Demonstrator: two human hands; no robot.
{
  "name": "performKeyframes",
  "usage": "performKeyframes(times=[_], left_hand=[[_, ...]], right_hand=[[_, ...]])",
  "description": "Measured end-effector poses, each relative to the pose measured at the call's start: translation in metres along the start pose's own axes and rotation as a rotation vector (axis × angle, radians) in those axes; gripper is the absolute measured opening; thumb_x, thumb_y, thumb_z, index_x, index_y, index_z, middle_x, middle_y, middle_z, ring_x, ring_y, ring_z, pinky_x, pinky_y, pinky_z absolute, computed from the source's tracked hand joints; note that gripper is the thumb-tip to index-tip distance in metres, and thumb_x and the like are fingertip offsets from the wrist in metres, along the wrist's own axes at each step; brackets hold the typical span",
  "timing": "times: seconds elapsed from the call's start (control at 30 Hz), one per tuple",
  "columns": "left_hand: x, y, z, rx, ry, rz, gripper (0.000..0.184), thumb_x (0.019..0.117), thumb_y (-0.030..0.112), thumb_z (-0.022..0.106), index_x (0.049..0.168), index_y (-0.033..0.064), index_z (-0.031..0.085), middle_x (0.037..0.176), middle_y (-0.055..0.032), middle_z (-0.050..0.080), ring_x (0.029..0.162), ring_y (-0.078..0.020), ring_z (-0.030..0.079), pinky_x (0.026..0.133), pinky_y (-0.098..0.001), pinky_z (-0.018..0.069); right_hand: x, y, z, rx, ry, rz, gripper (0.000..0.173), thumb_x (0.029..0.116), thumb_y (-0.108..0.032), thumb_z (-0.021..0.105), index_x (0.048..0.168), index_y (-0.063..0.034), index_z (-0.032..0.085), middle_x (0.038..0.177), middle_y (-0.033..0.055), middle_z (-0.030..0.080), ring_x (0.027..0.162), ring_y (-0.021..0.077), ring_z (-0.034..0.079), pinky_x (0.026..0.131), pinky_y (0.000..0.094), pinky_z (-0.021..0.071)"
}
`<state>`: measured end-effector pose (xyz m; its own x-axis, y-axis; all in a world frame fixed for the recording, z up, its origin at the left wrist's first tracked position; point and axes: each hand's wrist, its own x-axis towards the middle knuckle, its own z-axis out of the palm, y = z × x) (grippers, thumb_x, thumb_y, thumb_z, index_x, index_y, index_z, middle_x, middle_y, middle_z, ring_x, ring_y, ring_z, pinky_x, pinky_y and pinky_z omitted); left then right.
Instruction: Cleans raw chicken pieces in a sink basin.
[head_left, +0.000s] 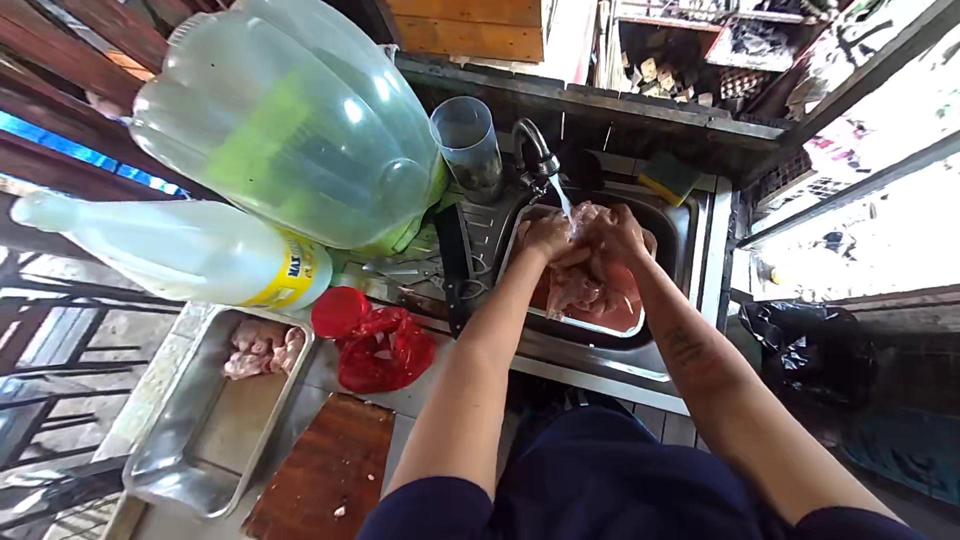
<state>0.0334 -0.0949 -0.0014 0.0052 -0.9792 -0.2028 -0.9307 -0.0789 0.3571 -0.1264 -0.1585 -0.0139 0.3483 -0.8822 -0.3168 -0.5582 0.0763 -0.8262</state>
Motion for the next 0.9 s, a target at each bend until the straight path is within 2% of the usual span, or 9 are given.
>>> performKeyframes(times=[0.07,0.17,0.3,0.43,0.53,0.63,0.7,0.77,0.9], left_hand=[[-0.007,-0.006,0.009,-0.016,-0.002,-0.14,0.055,0.1013,0.035,0.059,0.151,0.0134,0.051,0.155,-0.0157,0.05,0.136,-0.0396,0.052,0.112,-0.0689,0.0287],[-0.024,0.014,0.01,-0.066,0.104,-0.162,0.071,0.0845,0.051,0.075,0.141,0.0117,0.06,0.14,-0.0167,0.062,0.131,-0.0356,0.057,0.116,-0.0651,0.0286],[-0.044,0.026,-0.002,-0.228,0.206,-0.022,0.058,0.087,0.035,0.077,0.129,-0.0032,0.066,0.133,-0.0247,0.065,0.13,-0.0396,0.058,0.115,-0.0618,0.03],[-0.039,-0.018,0.051,-0.424,0.624,-0.098,0.04,0.0995,-0.002,0.043,0.133,-0.0042,0.064,0.14,-0.0221,0.06,0.135,-0.0328,0.054,0.118,-0.0448,0.0395],[-0.05,-0.032,0.061,-0.371,0.464,-0.201,0.054,0.093,-0.007,0.054,0.147,-0.0073,0.048,0.157,-0.0265,0.041,0.148,-0.0385,0.038,0.122,-0.0471,0.0339],[-0.066,-0.008,0.064,-0.321,0.361,-0.388,0.101,0.0799,0.01,0.083,0.162,0.0039,0.025,0.166,-0.0274,0.022,0.148,-0.0439,0.036,0.116,-0.0554,0.0403],[-0.069,0.002,0.068,-0.421,0.318,-0.633,0.112,0.0797,0.021,0.087,0.164,0.0068,0.015,0.16,-0.0354,0.026,0.138,-0.051,0.044,0.106,-0.0599,0.0464],[-0.058,-0.01,0.072,-0.502,0.3,-0.721,0.113,0.0771,0.031,0.089,0.16,-0.0042,0.02,0.154,-0.0341,0.039,0.14,-0.0457,0.045,0.114,-0.0551,0.0404],[-0.034,-0.04,0.052,-0.762,0.158,-0.551,0.084,0.0871,0.023,0.08,0.153,-0.0003,0.034,0.136,-0.0246,0.059,0.123,-0.034,0.061,0.104,-0.0523,0.0509]], right_hand=[[0.003,-0.017,0.002,-0.228,-0.047,-0.185,0.049,0.0988,-0.026,0.067,0.142,-0.0048,0.056,0.134,0.028,0.061,0.124,0.0456,0.059,0.102,0.0656,0.0477],[0.005,-0.034,0.005,-0.304,-0.11,-0.331,0.038,0.1037,-0.03,0.057,0.133,-0.008,0.064,0.13,0.0205,0.065,0.125,0.04,0.06,0.105,0.0611,0.0464],[-0.012,-0.047,-0.01,-0.517,-0.116,-0.155,0.053,0.1026,-0.053,0.054,0.125,-0.0069,0.066,0.127,0.023,0.065,0.117,0.0451,0.062,0.094,0.0696,0.0455],[-0.01,-0.033,-0.024,-0.633,-0.166,0.023,0.054,0.1021,-0.056,0.053,0.122,-0.008,0.068,0.12,0.025,0.069,0.116,0.0472,0.064,0.091,0.072,0.0475],[-0.011,-0.051,-0.016,-0.646,-0.067,-0.042,0.044,0.097,-0.029,0.066,0.13,0.0011,0.065,0.139,0.0354,0.053,0.129,0.0546,0.05,0.1,0.0736,0.0401],[0.002,-0.072,0.015,-0.526,-0.197,-0.25,0.039,0.0978,-0.016,0.064,0.134,-0.0032,0.062,0.135,0.0273,0.059,0.125,0.0452,0.058,0.099,0.0646,0.0489],[0.025,-0.067,0.043,-0.259,-0.296,-0.212,0.033,0.0955,-0.018,0.07,0.124,-0.0021,0.067,0.117,0.0219,0.07,0.11,0.0369,0.067,0.096,0.0584,0.0527],[0.043,-0.057,0.064,-0.054,-0.263,-0.104,0.026,0.0951,-0.019,0.07,0.115,-0.0009,0.069,0.1,0.0185,0.072,0.089,0.0301,0.07,0.084,0.0506,0.0574],[0.03,-0.064,0.08,-0.511,-0.364,-0.366,0.03,0.1,-0.022,0.06,0.121,-0.0034,0.069,0.128,0.0187,0.067,0.128,0.0357,0.059,0.106,0.059,0.0472]])
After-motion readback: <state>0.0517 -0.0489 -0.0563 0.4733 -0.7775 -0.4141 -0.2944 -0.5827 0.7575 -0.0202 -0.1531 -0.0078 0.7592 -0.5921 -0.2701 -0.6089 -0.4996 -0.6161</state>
